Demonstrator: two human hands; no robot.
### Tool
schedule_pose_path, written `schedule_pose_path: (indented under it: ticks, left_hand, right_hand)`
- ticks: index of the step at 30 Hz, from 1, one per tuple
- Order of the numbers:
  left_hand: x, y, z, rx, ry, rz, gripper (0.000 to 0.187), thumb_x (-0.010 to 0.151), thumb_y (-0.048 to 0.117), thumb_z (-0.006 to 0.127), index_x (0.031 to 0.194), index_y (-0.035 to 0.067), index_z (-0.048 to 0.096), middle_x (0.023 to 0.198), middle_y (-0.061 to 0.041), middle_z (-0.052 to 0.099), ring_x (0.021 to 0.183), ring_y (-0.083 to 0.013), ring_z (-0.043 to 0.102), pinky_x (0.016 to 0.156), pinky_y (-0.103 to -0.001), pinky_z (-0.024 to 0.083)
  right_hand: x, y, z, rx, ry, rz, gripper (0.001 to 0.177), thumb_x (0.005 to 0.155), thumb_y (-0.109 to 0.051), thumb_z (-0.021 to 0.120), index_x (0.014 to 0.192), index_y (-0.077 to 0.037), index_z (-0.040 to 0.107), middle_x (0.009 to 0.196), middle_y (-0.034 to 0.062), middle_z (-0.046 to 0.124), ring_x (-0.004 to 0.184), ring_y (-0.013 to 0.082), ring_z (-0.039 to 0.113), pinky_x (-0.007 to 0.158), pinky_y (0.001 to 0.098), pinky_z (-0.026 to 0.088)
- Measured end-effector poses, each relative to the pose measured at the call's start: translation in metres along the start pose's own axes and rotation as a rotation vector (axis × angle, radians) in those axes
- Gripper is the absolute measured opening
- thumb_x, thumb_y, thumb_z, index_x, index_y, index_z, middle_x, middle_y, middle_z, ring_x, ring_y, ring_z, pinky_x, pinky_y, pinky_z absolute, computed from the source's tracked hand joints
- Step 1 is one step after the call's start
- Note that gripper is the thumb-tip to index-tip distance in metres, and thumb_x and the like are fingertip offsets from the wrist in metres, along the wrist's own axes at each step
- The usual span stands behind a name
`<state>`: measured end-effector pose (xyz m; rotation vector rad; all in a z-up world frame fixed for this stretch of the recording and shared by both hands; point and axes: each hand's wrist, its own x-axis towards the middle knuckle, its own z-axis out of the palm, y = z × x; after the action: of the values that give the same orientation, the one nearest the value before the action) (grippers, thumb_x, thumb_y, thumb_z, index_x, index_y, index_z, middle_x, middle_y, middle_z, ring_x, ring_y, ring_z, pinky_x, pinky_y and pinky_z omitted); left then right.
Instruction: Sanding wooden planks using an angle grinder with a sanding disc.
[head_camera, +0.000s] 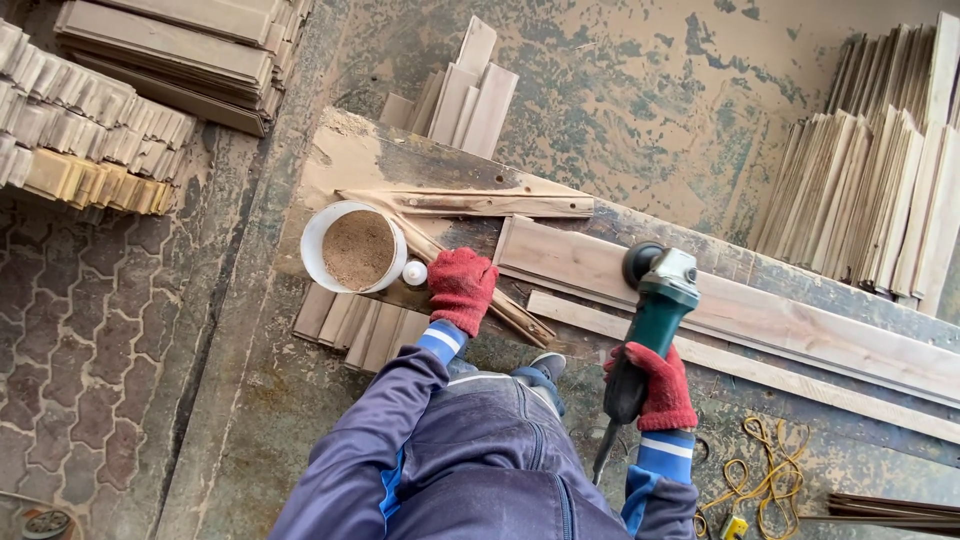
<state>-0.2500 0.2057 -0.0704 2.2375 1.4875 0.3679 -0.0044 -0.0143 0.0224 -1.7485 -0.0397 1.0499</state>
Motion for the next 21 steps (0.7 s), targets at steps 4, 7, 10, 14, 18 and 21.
schedule_pose_path:
  ticks: [4,7,10,14,18,21]
  left_hand:
    - [0.002,-0.001,0.003,0.005,-0.006,-0.006,0.030,0.085,0.047,0.071,0.072,0.020,0.070,0.078,-0.006,0.065,0.081,-0.0311,0.069,0.074,-0.048,0.056]
    - [0.002,0.000,-0.001,0.022,-0.018,-0.014,0.029,0.085,0.048,0.072,0.071,0.022,0.071,0.076,-0.006,0.065,0.080,-0.0298,0.069,0.073,-0.047,0.056]
    - [0.004,0.000,0.002,0.040,-0.020,-0.016,0.029,0.084,0.048,0.072,0.071,0.022,0.072,0.074,-0.006,0.065,0.079,-0.0293,0.070,0.072,-0.046,0.057]
    - [0.002,0.003,-0.005,0.056,-0.013,0.000,0.030,0.084,0.049,0.072,0.072,0.022,0.073,0.074,-0.006,0.066,0.080,-0.0291,0.070,0.072,-0.046,0.057]
    - [0.006,0.011,-0.026,0.034,-0.086,-0.074,0.028,0.083,0.046,0.073,0.071,0.021,0.076,0.072,-0.007,0.068,0.079,-0.0305,0.071,0.073,-0.045,0.058]
    - [0.009,0.012,-0.022,0.003,-0.118,-0.125,0.025,0.083,0.044,0.074,0.070,0.022,0.076,0.071,-0.007,0.068,0.079,-0.0310,0.071,0.073,-0.044,0.058]
  right_hand:
    - [0.013,0.010,-0.002,0.030,0.000,0.019,0.040,0.073,-0.010,0.080,0.108,-0.008,0.060,0.086,0.0284,0.071,0.069,0.0440,0.074,0.058,0.0524,0.061]
    - [-0.001,-0.004,0.036,-0.002,-0.040,0.035,0.042,0.069,-0.005,0.081,0.106,-0.007,0.061,0.081,0.0275,0.070,0.066,0.0433,0.073,0.057,0.0516,0.061]
    - [-0.004,-0.002,0.074,-0.065,-0.105,0.050,0.046,0.064,-0.004,0.085,0.104,-0.007,0.062,0.077,0.0250,0.068,0.062,0.0403,0.073,0.055,0.0492,0.061]
    - [-0.014,0.000,0.107,-0.206,-0.164,0.022,0.052,0.057,-0.005,0.090,0.103,-0.004,0.065,0.076,0.0229,0.065,0.064,0.0374,0.071,0.055,0.0477,0.059]
    - [-0.035,-0.020,0.105,-0.254,-0.173,0.047,0.049,0.056,-0.008,0.092,0.097,-0.004,0.065,0.074,0.0217,0.063,0.063,0.0371,0.071,0.055,0.0459,0.059]
    - [-0.030,-0.013,0.069,-0.181,-0.157,0.079,0.051,0.057,-0.003,0.089,0.102,-0.004,0.065,0.074,0.0246,0.066,0.062,0.0409,0.073,0.056,0.0487,0.061]
